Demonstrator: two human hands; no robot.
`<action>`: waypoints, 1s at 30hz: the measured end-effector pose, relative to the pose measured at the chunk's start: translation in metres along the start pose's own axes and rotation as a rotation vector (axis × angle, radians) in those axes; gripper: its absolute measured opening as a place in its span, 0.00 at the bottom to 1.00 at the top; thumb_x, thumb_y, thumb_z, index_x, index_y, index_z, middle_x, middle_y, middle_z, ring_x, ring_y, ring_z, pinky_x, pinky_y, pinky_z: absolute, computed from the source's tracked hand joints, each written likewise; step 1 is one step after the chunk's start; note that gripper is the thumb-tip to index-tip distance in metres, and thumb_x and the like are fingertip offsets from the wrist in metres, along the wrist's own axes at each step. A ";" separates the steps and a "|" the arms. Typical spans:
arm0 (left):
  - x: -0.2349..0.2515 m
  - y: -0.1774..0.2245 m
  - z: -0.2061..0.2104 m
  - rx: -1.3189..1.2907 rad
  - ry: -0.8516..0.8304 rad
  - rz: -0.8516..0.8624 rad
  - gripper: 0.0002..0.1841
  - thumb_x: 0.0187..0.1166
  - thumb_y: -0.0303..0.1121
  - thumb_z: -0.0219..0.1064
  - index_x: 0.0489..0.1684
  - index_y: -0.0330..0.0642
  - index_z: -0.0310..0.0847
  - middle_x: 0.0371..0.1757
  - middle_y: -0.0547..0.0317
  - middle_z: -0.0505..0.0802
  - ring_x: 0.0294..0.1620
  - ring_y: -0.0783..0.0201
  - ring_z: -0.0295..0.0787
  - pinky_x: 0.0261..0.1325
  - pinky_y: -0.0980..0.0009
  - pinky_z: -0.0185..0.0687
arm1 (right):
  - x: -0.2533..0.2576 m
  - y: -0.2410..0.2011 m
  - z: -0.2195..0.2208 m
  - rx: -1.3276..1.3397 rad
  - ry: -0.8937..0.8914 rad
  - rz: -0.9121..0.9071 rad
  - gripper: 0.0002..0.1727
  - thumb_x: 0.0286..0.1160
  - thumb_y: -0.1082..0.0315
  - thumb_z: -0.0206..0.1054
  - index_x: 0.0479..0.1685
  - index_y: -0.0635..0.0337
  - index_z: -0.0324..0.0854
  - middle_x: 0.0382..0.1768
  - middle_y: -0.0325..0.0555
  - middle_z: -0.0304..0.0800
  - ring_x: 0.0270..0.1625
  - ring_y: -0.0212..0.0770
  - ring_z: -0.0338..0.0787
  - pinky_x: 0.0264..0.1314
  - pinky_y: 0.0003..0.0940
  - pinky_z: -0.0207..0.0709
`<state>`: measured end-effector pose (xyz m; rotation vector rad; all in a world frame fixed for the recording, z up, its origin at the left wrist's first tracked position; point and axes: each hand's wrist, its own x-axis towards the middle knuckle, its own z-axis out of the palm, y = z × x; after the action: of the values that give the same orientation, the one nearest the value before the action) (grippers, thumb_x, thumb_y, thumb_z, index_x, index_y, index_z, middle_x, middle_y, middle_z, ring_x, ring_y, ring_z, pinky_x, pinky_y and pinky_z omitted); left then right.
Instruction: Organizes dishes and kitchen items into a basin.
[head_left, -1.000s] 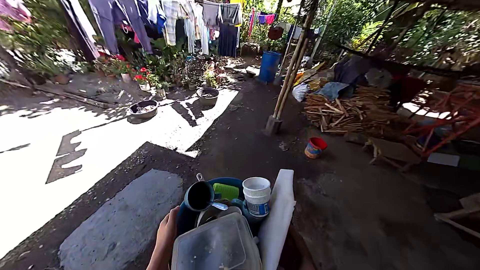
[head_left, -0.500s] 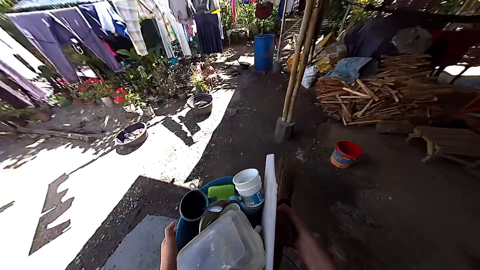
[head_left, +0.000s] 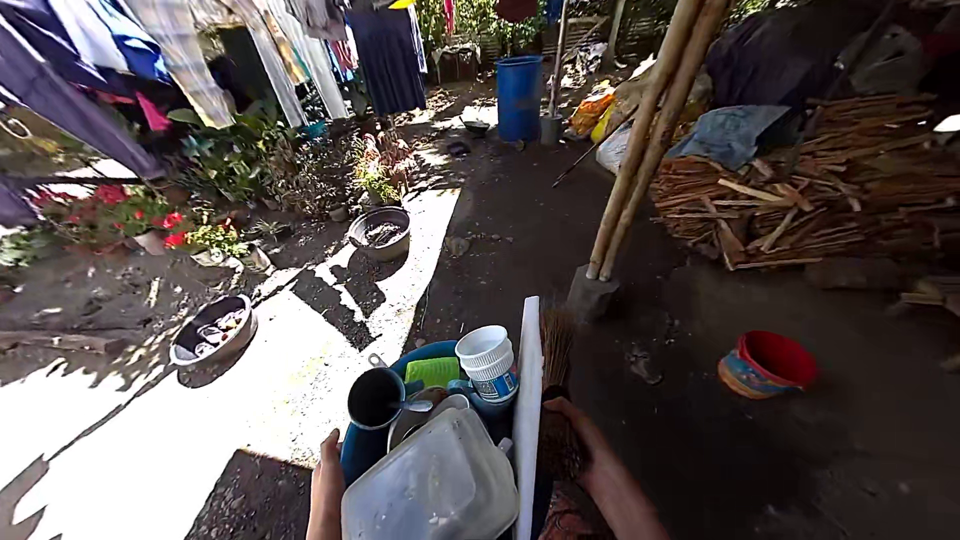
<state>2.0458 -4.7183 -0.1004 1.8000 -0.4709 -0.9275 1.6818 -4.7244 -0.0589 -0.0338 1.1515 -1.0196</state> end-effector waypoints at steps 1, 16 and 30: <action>0.025 0.011 0.021 -0.007 -0.007 0.025 0.33 0.92 0.56 0.43 0.38 0.33 0.82 0.26 0.57 0.88 0.27 0.68 0.83 0.38 0.63 0.82 | 0.022 -0.017 0.012 0.025 -0.003 0.000 0.09 0.81 0.62 0.59 0.42 0.58 0.79 0.26 0.47 0.86 0.27 0.40 0.88 0.28 0.38 0.84; 0.310 0.189 0.363 0.451 -0.107 0.145 0.26 0.96 0.33 0.37 0.75 0.15 0.65 0.71 0.29 0.83 0.70 0.59 0.81 0.75 0.63 0.73 | 0.372 -0.353 0.182 -0.049 -0.044 0.050 0.08 0.79 0.63 0.62 0.43 0.58 0.79 0.28 0.48 0.87 0.28 0.42 0.89 0.30 0.40 0.86; 0.634 0.378 0.773 0.097 -0.154 0.008 0.33 0.93 0.55 0.43 0.41 0.32 0.83 0.31 0.55 0.87 0.32 0.67 0.82 0.44 0.61 0.80 | 0.677 -0.653 0.327 0.111 0.115 -0.079 0.10 0.82 0.62 0.58 0.41 0.57 0.80 0.27 0.47 0.88 0.29 0.40 0.91 0.29 0.39 0.87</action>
<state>1.8838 -5.7739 -0.1434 1.8194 -0.6288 -1.0583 1.5308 -5.7087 -0.0789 0.0684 1.2033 -1.1666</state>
